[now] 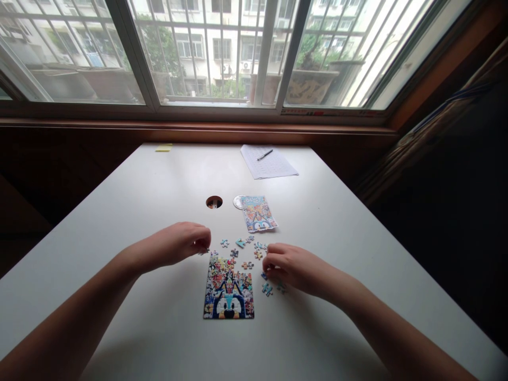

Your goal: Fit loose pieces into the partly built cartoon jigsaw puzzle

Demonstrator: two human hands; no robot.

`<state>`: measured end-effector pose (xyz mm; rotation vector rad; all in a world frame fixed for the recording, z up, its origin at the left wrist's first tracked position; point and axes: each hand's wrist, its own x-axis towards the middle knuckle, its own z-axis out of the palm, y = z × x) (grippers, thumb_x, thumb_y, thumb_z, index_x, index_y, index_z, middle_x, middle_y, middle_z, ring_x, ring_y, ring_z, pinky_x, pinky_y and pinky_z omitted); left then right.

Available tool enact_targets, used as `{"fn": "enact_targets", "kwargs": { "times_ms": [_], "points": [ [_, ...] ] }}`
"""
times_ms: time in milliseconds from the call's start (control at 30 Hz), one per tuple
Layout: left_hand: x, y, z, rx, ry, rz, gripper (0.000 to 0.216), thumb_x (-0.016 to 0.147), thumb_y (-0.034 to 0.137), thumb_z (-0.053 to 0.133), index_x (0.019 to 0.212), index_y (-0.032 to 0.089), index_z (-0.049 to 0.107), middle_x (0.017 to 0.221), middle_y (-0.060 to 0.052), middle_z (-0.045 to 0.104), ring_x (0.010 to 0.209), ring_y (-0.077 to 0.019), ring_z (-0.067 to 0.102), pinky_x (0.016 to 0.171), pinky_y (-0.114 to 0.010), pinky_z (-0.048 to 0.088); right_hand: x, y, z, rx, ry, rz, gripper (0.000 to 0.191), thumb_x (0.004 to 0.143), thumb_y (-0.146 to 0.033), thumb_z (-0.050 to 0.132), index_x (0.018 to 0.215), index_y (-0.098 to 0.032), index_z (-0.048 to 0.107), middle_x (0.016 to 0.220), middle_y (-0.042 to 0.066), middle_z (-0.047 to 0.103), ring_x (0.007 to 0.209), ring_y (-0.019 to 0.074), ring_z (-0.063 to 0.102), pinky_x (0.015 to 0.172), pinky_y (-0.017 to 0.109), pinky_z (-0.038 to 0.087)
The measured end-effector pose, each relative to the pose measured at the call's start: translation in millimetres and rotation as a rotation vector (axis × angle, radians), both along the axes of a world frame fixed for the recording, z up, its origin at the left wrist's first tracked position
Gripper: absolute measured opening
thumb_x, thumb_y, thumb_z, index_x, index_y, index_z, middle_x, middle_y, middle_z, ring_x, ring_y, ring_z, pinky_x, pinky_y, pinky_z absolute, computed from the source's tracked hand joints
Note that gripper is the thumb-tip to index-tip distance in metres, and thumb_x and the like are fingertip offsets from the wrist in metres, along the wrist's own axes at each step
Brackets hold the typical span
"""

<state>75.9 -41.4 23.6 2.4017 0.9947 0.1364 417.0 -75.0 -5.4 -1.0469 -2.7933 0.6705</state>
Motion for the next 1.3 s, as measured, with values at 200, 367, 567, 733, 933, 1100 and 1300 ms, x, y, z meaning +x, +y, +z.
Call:
{"fn": "enact_targets", "kwargs": {
  "times_ms": [200, 367, 567, 733, 933, 1100, 1300],
  "points": [
    [7, 9, -15.1, -0.025, -0.13, 0.091, 0.013, 0.093, 0.021, 0.059, 0.093, 0.02, 0.072, 0.093, -0.003, 0.073, 0.083, -0.0145, 0.066, 0.073, -0.024, 0.05, 1, -1, -0.4, 0.028, 0.001, 0.028, 0.009, 0.094, -0.023, 0.062, 0.096, -0.023, 0.07, 0.097, 0.004, 0.066, 0.085, 0.017, 0.061, 0.073, 0.027, 0.044],
    [14, 10, -24.2, -0.056, -0.17, 0.096, 0.014, 0.092, 0.022, 0.062, 0.094, 0.019, 0.075, 0.092, -0.004, 0.075, 0.083, -0.0156, 0.068, 0.074, -0.025, 0.052, 0, -2, -2.2, 0.046, 0.004, 0.042, 0.011, 0.094, -0.025, 0.062, 0.1, -0.023, 0.071, 0.098, 0.005, 0.068, 0.086, 0.0177, 0.062, 0.073, 0.028, 0.044],
    [14, 14, -34.2, -0.062, -0.163, 0.096, 0.015, 0.09, 0.021, 0.062, 0.094, 0.019, 0.076, 0.092, -0.004, 0.075, 0.083, -0.0164, 0.068, 0.077, -0.026, 0.052, -1, -2, -0.6, 0.043, -0.002, 0.04, 0.011, 0.094, -0.025, 0.061, 0.1, -0.024, 0.07, 0.097, 0.005, 0.068, 0.085, 0.0177, 0.062, 0.073, 0.029, 0.044],
    [14, 15, -36.0, -0.049, -0.156, 0.073, 0.017, 0.091, 0.022, 0.06, 0.096, 0.021, 0.076, 0.095, -0.005, 0.074, 0.085, -0.017, 0.067, 0.078, -0.026, 0.052, -1, -2, -0.1, 0.046, -0.004, 0.041, 0.012, 0.094, -0.024, 0.06, 0.1, -0.023, 0.071, 0.096, 0.005, 0.068, 0.085, 0.0175, 0.062, 0.073, 0.028, 0.044],
    [14, 14, -33.2, -0.049, -0.144, 0.051, 0.02, 0.094, 0.025, 0.057, 0.096, 0.02, 0.077, 0.097, -0.006, 0.073, 0.085, -0.017, 0.067, 0.077, -0.025, 0.052, -1, -1, -0.4, 0.045, -0.004, 0.045, 0.011, 0.095, -0.027, 0.06, 0.1, -0.023, 0.07, 0.097, 0.005, 0.068, 0.085, 0.0176, 0.061, 0.072, 0.028, 0.044],
    [12, 15, -34.4, -0.048, -0.14, 0.046, 0.019, 0.093, 0.022, 0.058, 0.096, 0.02, 0.077, 0.096, -0.006, 0.072, 0.085, -0.0167, 0.067, 0.077, -0.025, 0.052, -1, -1, 0.0, 0.039, -0.009, 0.046, 0.011, 0.095, -0.026, 0.06, 0.099, -0.023, 0.07, 0.097, 0.005, 0.067, 0.085, 0.0176, 0.061, 0.073, 0.029, 0.045],
    [13, 14, -32.7, -0.033, -0.14, 0.039, 0.02, 0.092, 0.022, 0.058, 0.098, 0.02, 0.076, 0.096, -0.007, 0.072, 0.085, -0.0168, 0.066, 0.076, -0.026, 0.053, -2, -1, -0.2, 0.048, -0.006, 0.053, 0.012, 0.096, -0.026, 0.059, 0.099, -0.023, 0.07, 0.096, 0.005, 0.068, 0.084, 0.0179, 0.061, 0.072, 0.029, 0.044]
  ]
}}
